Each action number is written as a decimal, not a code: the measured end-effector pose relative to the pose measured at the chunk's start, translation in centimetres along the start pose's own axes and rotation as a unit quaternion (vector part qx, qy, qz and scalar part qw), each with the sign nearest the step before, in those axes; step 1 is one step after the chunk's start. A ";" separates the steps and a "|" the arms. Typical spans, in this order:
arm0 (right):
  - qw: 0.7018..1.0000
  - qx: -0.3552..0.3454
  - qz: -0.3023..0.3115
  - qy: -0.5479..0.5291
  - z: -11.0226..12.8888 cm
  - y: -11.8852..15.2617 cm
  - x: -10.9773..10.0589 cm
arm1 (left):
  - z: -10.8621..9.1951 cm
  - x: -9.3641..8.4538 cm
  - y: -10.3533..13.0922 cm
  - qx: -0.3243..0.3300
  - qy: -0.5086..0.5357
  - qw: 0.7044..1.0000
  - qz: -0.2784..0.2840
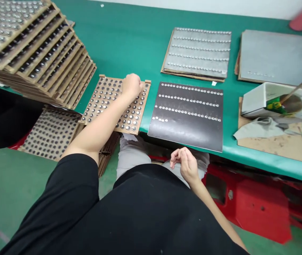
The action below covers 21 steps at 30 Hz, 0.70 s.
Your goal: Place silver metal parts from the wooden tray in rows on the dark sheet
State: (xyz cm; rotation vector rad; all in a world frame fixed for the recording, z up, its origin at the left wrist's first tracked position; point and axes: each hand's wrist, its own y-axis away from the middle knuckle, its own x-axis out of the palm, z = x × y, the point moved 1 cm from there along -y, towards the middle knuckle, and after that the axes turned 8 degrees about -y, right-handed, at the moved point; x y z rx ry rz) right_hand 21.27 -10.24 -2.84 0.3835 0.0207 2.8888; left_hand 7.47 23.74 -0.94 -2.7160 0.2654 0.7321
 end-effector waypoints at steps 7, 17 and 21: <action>0.955 -0.193 -0.018 0.224 2.4 -4.7 0.0 | -6.9 -3.4 8.5 0.023 0.051 0.998 0.035; 0.885 -0.131 -0.146 0.423 1.1 -11.7 1.8 | -8.1 -3.2 21.8 -0.046 0.150 0.968 0.197; 0.928 -0.160 -0.108 0.319 1.5 -10.1 1.9 | -7.7 -2.3 23.0 -0.117 0.222 0.952 0.175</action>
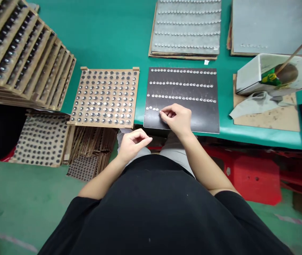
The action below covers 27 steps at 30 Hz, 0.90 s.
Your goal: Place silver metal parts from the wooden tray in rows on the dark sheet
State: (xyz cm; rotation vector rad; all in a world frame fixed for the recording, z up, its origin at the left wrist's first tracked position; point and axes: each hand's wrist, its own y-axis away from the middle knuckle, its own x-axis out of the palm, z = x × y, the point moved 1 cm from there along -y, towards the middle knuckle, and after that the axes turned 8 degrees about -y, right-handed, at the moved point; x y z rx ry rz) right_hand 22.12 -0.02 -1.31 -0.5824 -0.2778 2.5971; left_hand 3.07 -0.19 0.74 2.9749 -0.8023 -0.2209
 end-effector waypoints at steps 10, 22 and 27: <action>0.976 -0.072 0.027 -0.205 3.5 6.2 -1.4 | -0.7 3.1 0.0 -0.065 0.209 0.976 0.008; 0.967 -0.005 -0.009 -0.254 2.6 8.1 -2.6 | -1.0 5.0 0.6 -0.076 0.210 0.974 -0.033; 0.962 0.090 0.081 -0.244 2.6 8.1 -3.6 | -0.5 4.9 0.6 -0.051 0.164 0.983 -0.069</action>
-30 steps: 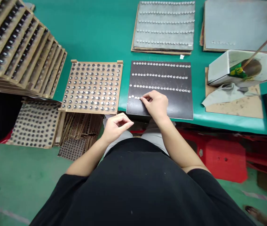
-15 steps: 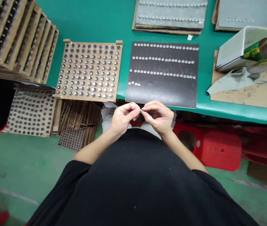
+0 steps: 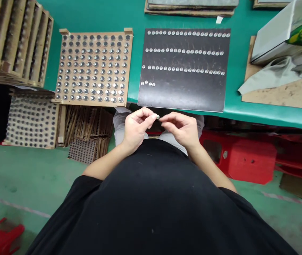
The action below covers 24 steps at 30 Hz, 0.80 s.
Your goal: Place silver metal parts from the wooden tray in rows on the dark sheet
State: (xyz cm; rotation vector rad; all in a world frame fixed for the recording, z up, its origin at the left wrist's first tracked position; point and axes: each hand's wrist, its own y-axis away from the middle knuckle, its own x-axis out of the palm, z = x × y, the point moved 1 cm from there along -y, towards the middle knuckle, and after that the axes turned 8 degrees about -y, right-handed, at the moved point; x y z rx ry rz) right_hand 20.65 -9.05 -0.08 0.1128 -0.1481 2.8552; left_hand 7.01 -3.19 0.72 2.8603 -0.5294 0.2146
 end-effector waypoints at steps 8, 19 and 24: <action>0.991 -0.038 -0.064 0.107 0.9 -0.6 0.0 | 0.2 -0.2 0.1 0.031 -0.025 0.997 0.072; 0.993 -0.088 -0.024 0.076 0.7 0.2 0.0 | 0.3 -0.2 0.1 0.009 -0.004 0.997 0.070; 0.981 -0.149 -0.034 0.122 0.8 0.3 0.2 | 0.3 -0.3 0.1 -0.006 0.004 0.998 0.066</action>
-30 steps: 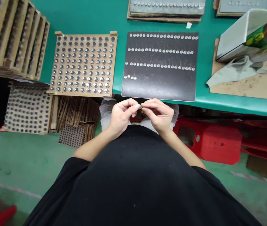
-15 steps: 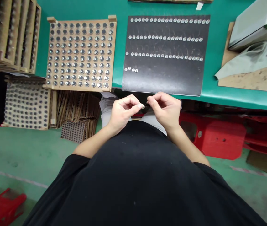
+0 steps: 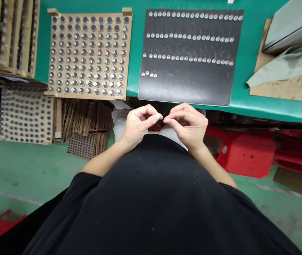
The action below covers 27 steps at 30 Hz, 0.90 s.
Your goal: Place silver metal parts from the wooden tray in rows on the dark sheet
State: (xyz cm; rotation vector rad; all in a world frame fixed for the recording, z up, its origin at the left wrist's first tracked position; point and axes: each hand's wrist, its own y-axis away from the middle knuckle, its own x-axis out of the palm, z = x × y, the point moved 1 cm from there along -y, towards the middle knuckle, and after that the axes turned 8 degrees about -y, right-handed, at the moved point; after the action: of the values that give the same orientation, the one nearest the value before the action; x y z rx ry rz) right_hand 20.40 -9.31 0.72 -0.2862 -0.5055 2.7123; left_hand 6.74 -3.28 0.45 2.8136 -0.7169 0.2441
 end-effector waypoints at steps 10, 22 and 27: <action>0.997 -0.032 0.035 0.054 -0.1 0.4 0.1 | -0.1 0.1 0.3 -0.053 0.030 0.998 0.013; 0.994 0.094 0.018 -0.051 -0.1 -0.2 0.3 | -0.2 0.2 0.5 -0.062 0.032 0.997 0.029; 0.999 0.039 0.003 0.034 0.4 -0.3 0.4 | -0.2 0.2 0.6 -0.052 0.037 0.997 0.031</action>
State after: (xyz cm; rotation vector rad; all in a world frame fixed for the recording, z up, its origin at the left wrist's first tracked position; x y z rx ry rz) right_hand 20.01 -9.00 1.12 -0.3581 -0.3801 2.7106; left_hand 6.58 -3.79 0.76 2.6730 -0.7769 0.3122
